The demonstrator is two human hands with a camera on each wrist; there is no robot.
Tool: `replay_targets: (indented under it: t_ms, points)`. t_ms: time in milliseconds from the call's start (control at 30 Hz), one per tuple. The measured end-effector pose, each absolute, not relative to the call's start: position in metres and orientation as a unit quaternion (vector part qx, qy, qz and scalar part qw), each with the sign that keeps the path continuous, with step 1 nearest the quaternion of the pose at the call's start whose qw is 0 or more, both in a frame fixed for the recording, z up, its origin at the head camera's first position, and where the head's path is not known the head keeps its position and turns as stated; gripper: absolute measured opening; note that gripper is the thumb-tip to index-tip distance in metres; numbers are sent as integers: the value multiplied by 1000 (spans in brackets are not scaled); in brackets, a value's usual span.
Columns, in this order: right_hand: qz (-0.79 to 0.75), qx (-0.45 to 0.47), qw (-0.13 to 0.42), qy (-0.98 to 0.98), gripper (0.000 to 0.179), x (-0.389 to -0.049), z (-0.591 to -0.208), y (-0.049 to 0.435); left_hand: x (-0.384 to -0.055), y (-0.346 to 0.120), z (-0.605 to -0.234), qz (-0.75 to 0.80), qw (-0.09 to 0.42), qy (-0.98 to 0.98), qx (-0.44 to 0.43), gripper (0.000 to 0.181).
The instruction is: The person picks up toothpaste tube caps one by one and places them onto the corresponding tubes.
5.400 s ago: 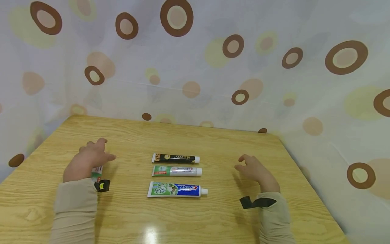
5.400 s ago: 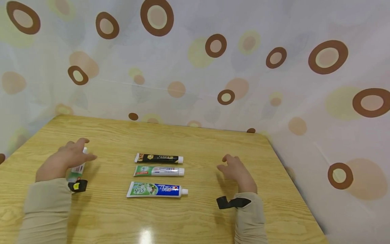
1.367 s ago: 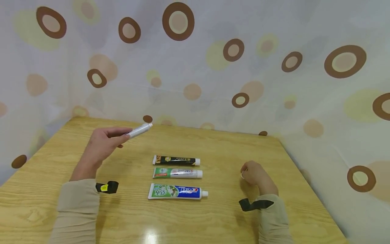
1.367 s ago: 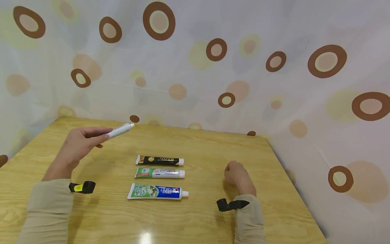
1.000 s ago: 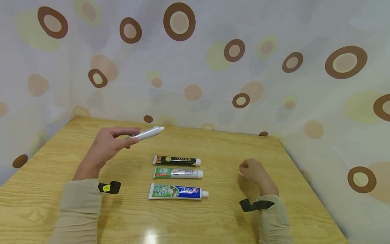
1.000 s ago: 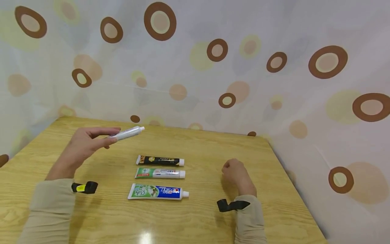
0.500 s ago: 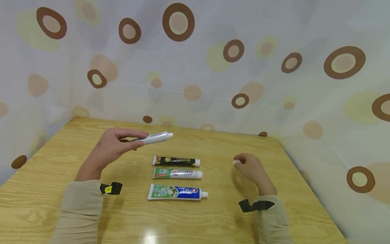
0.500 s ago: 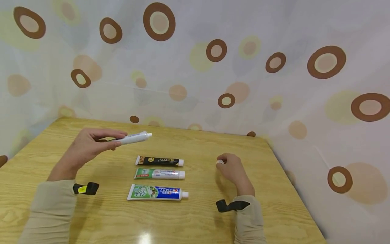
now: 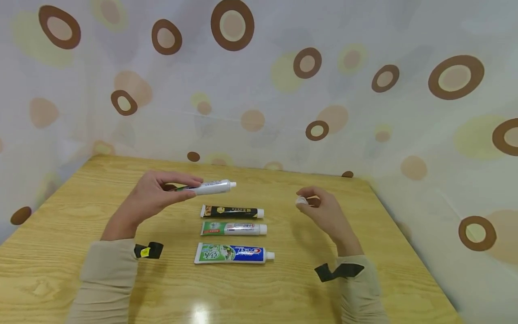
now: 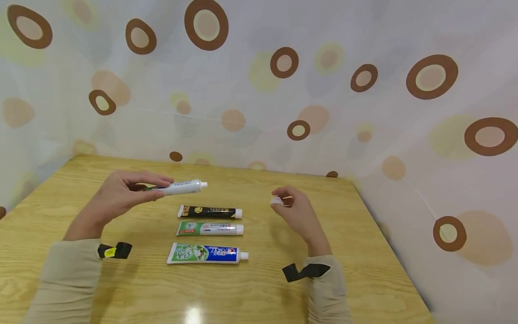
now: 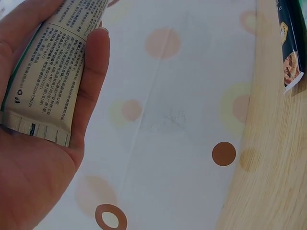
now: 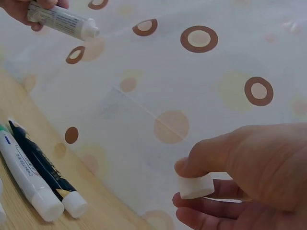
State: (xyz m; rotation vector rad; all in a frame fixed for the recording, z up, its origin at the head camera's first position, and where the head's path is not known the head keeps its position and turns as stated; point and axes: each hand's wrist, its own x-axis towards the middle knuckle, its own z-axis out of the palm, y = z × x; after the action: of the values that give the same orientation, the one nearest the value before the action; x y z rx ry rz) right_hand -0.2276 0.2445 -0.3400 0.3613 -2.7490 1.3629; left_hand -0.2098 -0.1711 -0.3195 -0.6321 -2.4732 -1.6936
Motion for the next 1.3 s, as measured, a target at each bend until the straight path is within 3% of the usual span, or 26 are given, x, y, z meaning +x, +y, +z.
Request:
replay_targets:
  t_ms: [300, 867, 1300]
  points:
    - [480, 151, 47, -863, 26, -221, -335, 215, -212, -162, -325, -539, 26, -809, -232, 22]
    - [583, 253, 18, -771, 26, -205, -330, 179, -212, -141, -327, -550, -15, -793, -263, 22]
    - [577, 238, 3, -781, 23, -200, -331, 165, -212, -128, -329, -550, -10, -785, -286, 19]
